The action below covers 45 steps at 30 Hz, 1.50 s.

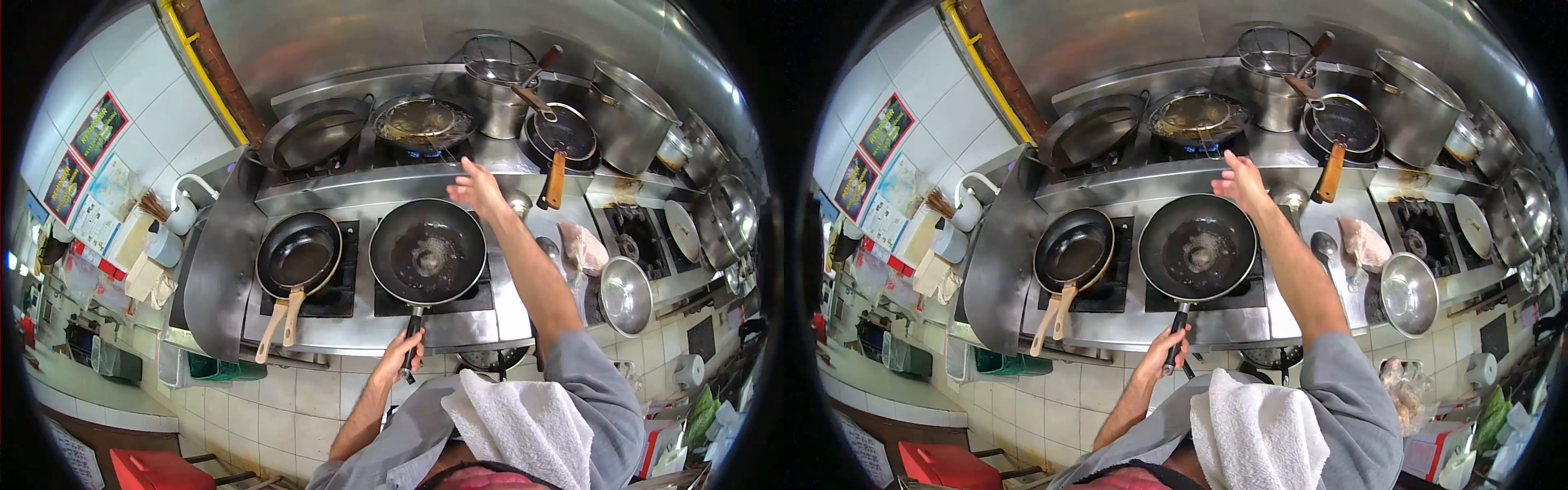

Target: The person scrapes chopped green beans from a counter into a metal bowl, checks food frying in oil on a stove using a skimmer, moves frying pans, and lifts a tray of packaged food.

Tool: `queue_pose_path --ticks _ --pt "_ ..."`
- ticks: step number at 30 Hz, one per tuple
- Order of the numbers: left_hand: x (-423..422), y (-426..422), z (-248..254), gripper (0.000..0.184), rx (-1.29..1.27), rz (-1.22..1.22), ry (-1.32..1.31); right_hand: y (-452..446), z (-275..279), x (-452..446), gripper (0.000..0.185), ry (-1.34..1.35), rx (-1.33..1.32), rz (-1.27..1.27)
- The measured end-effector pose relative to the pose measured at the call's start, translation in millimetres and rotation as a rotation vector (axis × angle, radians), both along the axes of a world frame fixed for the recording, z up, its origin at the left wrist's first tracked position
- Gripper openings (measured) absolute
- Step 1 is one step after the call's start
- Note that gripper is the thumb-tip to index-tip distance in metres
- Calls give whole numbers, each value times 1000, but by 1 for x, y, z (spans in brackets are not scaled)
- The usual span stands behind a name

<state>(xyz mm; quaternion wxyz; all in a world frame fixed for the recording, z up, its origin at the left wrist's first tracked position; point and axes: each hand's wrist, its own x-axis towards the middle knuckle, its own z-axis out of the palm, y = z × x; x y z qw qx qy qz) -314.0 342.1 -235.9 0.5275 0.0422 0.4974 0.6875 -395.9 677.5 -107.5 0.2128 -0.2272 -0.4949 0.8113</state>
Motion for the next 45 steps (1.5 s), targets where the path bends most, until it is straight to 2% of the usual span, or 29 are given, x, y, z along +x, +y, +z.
queue_pose_path --ticks 2,3,6,7,8,9,10,11,12,14,17,18,20,22,25,26,28,32,33,37,45 --pt "1 -4 -8 37 -39 -16 91 20 -2 -45 61 21 -219 23" --pt "2 -7 -5 37 -41 -5 97 21 5 -58 53 27 -258 50" --pt "9 -14 1 36 -59 -16 139 43 -1 -95 47 15 -298 153" --pt "9 -16 0 36 -45 9 126 44 4 -102 26 -51 -341 116" --pt "10 -18 -1 37 -30 32 113 53 0 -110 26 -48 -341 125" --pt "7 -22 -9 41 -35 42 162 75 -19 -123 17 -16 -420 296" --pt "8 -25 -9 41 -39 49 166 73 -14 -123 11 15 -499 466" --pt "9 -27 -9 43 -18 139 148 72 -8 -123 17 -72 -496 324" --pt "10 -30 -10 45 4 228 131 77 -11 -122 16 -10 -457 349" --pt "5 -49 -46 50 -7 257 153 80 -5 -114 16 -34 -430 342" --pt "3 -85 -76 49 -223 243 204 88 3 -106 16 -39 -369 366" --pt "5 -97 -91 49 -223 238 204 89 5 -104 16 -40 -370 361" --pt "10 -118 -119 50 -404 287 108 92 13 -101 18 -61 -217 342" --pt "20 -140 -143 52 -448 317 63 90 25 -97 19 -76 -173 292" --pt "40 -168 -175 54 -589 376 -16 88 39 -86 9 -273 306 287" --pt "46 -176 -185 54 -680 404 -48 81 43 -81 9 -277 303 280" --pt "60 -195 -204 52 -768 356 -40 67 43 -74 6 -202 534 45" --pt "71 -213 -216 47 -922 186 27 53 39 -54 17 -246 731 29" --pt "72 -213 -217 45 -924 207 -14 48 37 -47 26 -266 748 40" --pt "67 -208 -232 44 -832 333 -71 27 35 -29 37 -319 803 53" --pt "34 -178 -229 45 -702 384 23 21 32 -24 30 -407 938 10"
